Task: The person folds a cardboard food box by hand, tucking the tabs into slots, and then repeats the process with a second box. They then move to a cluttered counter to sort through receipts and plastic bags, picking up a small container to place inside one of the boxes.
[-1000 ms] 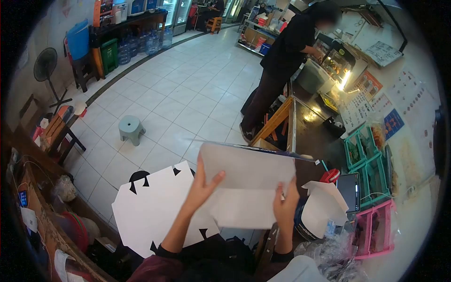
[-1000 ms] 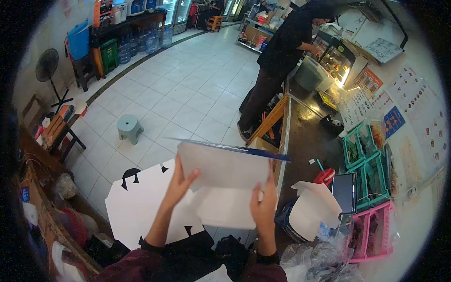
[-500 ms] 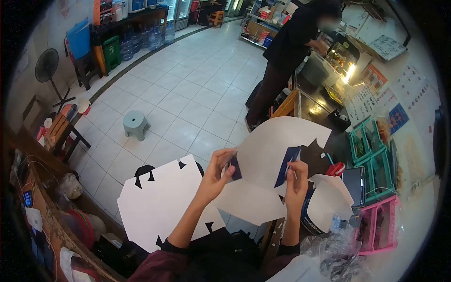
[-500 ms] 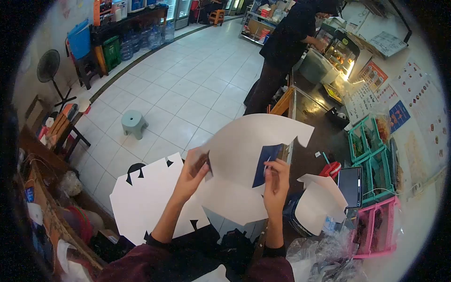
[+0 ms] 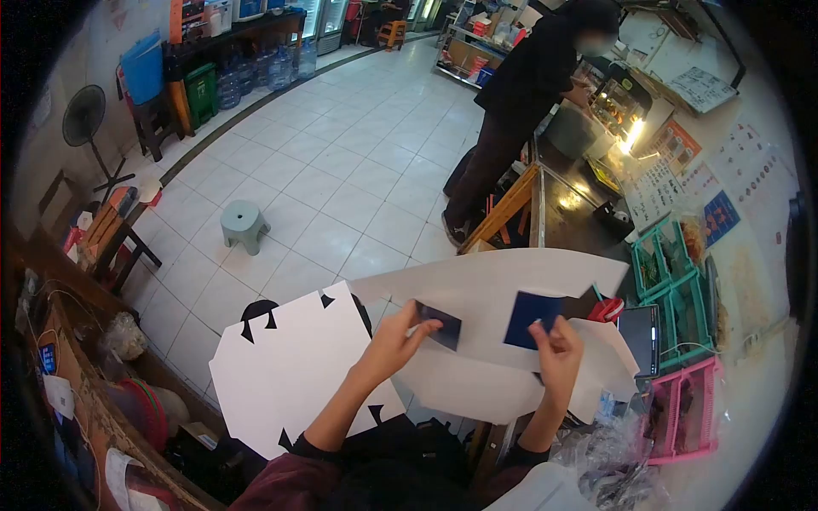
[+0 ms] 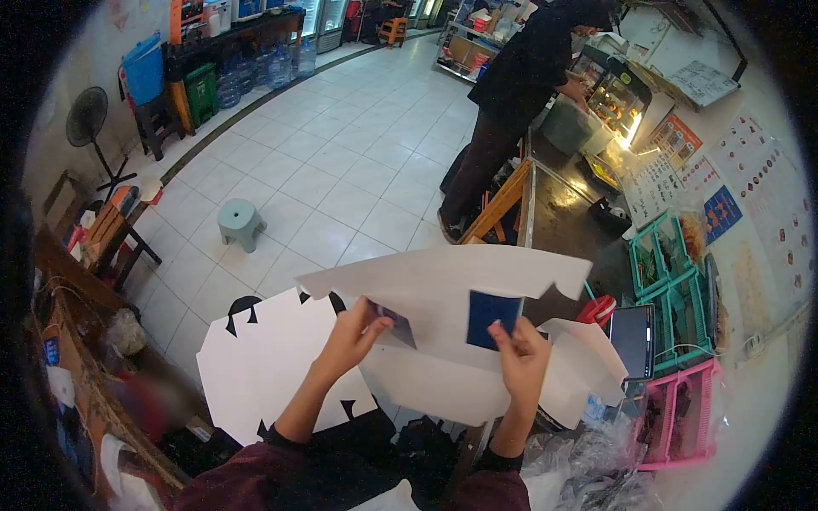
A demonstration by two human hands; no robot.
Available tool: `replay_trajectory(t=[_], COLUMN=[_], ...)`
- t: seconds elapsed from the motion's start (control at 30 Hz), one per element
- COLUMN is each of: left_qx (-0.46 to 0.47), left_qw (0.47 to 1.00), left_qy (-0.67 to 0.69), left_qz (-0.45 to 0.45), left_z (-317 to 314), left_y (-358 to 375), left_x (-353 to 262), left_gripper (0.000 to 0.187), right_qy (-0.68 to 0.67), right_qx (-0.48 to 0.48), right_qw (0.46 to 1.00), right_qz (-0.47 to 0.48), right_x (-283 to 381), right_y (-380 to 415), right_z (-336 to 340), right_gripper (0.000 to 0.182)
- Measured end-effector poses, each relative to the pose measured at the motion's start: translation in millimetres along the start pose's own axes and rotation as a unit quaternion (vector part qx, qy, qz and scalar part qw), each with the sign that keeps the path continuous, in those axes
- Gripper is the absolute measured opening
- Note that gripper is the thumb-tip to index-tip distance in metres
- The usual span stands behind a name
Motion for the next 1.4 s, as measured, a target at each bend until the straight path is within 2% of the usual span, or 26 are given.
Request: replay_trajectory(t=[0.03, 0.07, 0.13, 0.2, 0.27, 0.3, 0.33, 0.37, 0.4, 0.47, 0.6, 0.67, 0.7, 0.77, 0.83, 0.9, 0.97, 1.03, 1.1, 1.13, 1.2, 1.23, 1.3, 1.33, 1.37, 1.4], left_qx=[0.036, 0.119, 0.145, 0.172, 0.147, 0.148, 0.098, 0.047, 0.047, -0.021, -0.018, 0.041, 0.041, 0.006, 0.002, 0.000, -0.029, 0.014, 0.057, 0.054, 0.051, 0.051, 0.049, -0.002, -0.054, -0.056], left_qw=[0.998, 0.992, 0.988, 0.982, 0.987, 0.987, 0.991, 0.992, 0.992, 0.996, 0.998, 0.990, 0.990, 0.994, 0.994, 0.992, 0.986, 0.980, 0.970, 0.969, 0.967, 0.963, 0.957, 0.936, 0.906, 0.906], left_qy=[0.041, -0.026, 0.018, 0.066, 0.011, 0.012, 0.038, 0.063, 0.061, 0.070, 0.034, -0.014, -0.014, 0.012, 0.058, 0.103, 0.166, 0.190, 0.213, 0.221, 0.230, 0.238, 0.246, 0.295, 0.341, 0.341], left_qz=[-0.034, -0.031, -0.042, -0.052, 0.062, 0.061, 0.081, 0.100, 0.099, -0.056, -0.043, 0.135, 0.136, 0.108, 0.089, 0.070, 0.013, 0.060, 0.106, 0.099, 0.093, 0.119, 0.143, 0.194, 0.244, 0.243], left_z=[-4.2, -10.1, -9.3, -11.5, -6.1, -8.2, -6.5, -4.2, -6.9, -5.2, 7.1, 13.0, 13.4, 15.6, 13.5, 10.8, 10.3, 11.6, 8.9, 8.7, 7.2, 4.9, -1.0, -3.8, -5.9, -6.7], left_y=[-2.6, 3.6, 4.9, 3.9, -0.9, -1.7, -2.4, -2.7, -2.0, -3.6, -4.0, 1.7, 2.1, 2.1, 5.7, 4.9, -0.7, 4.5, 7.5, 6.6, 6.1, 7.4, 9.5, 12.9, 15.6, 13.5], left_x=[-10.0, -3.3, -2.5, -9.9, -18.6, -23.3, -25.8, -26.2, -22.8, -26.3, -24.9, -12.7, -12.2, -12.6, -5.0, -7.8, -23.8, -16.7, -13.1, -15.2, -16.8, -14.2, -8.8, 0.0, 5.9, 4.2], left_gripper=[0.020, 0.019, 0.020, 0.023, 0.032, 0.032, 0.037, 0.043, 0.043, 0.055, 0.055, 0.051, 0.051, 0.044, 0.045, 0.045, 0.050, 0.051, 0.052, 0.051, 0.050, 0.049, 0.048, 0.047, 0.047, 0.047], right_qy=[0.001, 0.002, 0.014, 0.040, 0.067, 0.033, -0.002, -0.003, 0.008, 0.026, 0.042, 0.086, 0.087, 0.156, 0.131, 0.006, -0.020, -0.046, 0.134, 0.134, 0.116, 0.116, 0.078, 0.077, 0.161, 0.242], right_qx=[0.001, -0.043, -0.095, -0.051, -0.009, -0.016, -0.022, -0.022, -0.001, 0.069, 0.024, 0.013, 0.013, 0.015, 0.016, 0.055, 0.030, 0.005, 0.027, 0.027, 0.039, 0.038, -0.070, -0.069, -0.138, -0.205], right_qw=[1.000, 0.999, 0.995, 0.998, 0.998, 0.999, 0.999, 0.999, 0.999, 0.996, 0.996, 0.996, 0.996, 0.981, 0.985, 0.997, 0.997, 0.995, 0.991, 0.991, 0.986, 0.986, 0.991, 0.991, 0.964, 0.918], right_qz=[-0.001, 0.011, 0.026, 0.021, 0.014, 0.029, 0.044, 0.044, 0.052, 0.059, 0.078, 0.019, 0.019, -0.119, -0.110, 0.050, 0.071, 0.091, 0.006, 0.006, -0.115, -0.115, 0.081, 0.082, 0.162, 0.238], right_x=[0.5, 2.1, 9.4, 8.9, 8.4, 12.0, 15.2, 16.4, 18.2, 20.7, 24.4, 9.2, 10.7, 5.1, 7.1, 20.8, 28.2, 26.1, 8.7, 12.2, 14.4, 11.1, 22.0, 24.9, 38.2, 48.6], right_y=[1.5, 3.2, 8.1, 11.7, 13.5, 13.8, 14.8, 15.3, 15.5, 16.3, 18.8, 17.5, 17.7, 18.2, 18.3, 19.5, 21.0, 21.8, 16.8, 16.3, 13.4, 11.6, 10.6, 9.9, 13.1, 18.9], right_z=[3.7, 11.8, 22.6, 30.2, 26.9, 19.5, 14.0, 10.3, 4.7, -4.0, -9.3, -3.4, 0.6, 8.6, 7.1, -1.3, -9.6, -4.7, -0.1, 0.9, 1.1, -3.4, -6.9, -11.2, -13.2, -16.5], right_gripper=[0.014, 0.013, 0.014, 0.012, 0.013, 0.023, 0.035, 0.035, 0.047, 0.071, 0.059, 0.043, 0.043, 0.031, 0.032, 0.035, 0.037, 0.039, 0.042, 0.042, 0.040, 0.040, 0.037, 0.037, 0.038, 0.039])
Point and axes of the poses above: each hand's wrist, its own y-axis away from the middle knuckle, its own z-axis out of the back of the hand, x = y × z, the point moved 5 cm from there along -y, towards the middle knuckle, and after that the axes turned 13 degrees about -z, right-handed, at the moved point
